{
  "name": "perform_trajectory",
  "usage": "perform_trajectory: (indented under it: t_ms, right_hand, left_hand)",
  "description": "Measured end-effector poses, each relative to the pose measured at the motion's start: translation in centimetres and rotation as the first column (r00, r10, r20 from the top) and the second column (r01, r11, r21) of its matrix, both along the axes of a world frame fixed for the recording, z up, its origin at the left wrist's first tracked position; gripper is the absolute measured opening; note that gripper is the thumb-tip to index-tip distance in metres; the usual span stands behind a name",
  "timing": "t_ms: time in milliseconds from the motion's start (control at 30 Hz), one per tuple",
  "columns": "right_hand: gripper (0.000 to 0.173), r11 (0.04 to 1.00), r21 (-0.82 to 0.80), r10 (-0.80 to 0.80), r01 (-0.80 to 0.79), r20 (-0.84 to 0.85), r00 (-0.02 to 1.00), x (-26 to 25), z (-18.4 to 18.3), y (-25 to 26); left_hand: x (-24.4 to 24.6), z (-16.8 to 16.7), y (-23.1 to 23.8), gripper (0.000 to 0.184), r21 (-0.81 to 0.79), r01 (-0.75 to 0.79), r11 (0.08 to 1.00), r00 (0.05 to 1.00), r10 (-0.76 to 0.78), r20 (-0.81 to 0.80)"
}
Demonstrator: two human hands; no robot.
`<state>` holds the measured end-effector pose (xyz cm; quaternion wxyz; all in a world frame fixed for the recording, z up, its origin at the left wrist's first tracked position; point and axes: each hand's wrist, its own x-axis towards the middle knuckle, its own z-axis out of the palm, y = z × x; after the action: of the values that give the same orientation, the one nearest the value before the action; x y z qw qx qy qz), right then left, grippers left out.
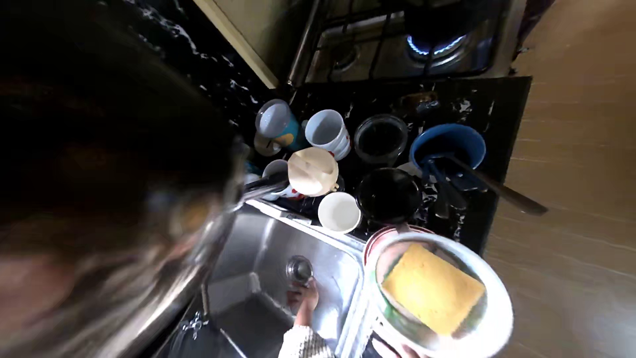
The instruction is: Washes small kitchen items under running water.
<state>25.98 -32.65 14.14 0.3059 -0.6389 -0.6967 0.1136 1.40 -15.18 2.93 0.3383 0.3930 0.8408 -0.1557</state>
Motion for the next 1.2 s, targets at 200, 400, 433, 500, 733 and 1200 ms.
perform_trajectory:
  t_ms: [200,400,433,500,733,1200]
  right_hand:
    - [0.028,0.996,0.088,-0.022,0.025,-0.035,0.999,0.4,0.7,1.1]
    - [0.037,0.976,0.215,-0.037,0.036,-0.001,0.999,0.3,-0.8,1.6]
    - [0.038,0.976,0.216,-0.030,0.030,-0.002,1.000,0.3,-0.7,1.7]
    - [0.040,0.978,0.208,-0.009,0.008,0.005,1.000,0.4,-0.5,1.7]
    - [0.045,0.976,0.218,0.008,-0.017,0.041,0.999,0.3,-0.3,2.1]
    - [0.035,0.984,0.146,0.085,-0.099,0.101,0.991,0.8,1.0,2.1]
  left_hand:
    - [2.3,5.0,1.0,0.056,-0.095,-0.063,0.993,0.861,0.102,0.499]
    - [1.4,11.5,-2.8,0.042,0.066,-0.129,0.989,0.756,0.055,0.652]
    - [0.4,13.0,-3.9,0.041,0.095,-0.226,0.969,0.724,0.102,0.682]
    - [-2.0,15.6,-6.0,0.039,0.162,-0.444,0.881,0.632,0.180,0.754]
    - [-8.4,20.0,-9.5,0.037,0.071,-0.917,0.392,0.202,0.303,0.931]
    - [-11.9,19.8,-7.5,0.025,0.623,-0.441,0.646,0.796,-0.038,0.604]
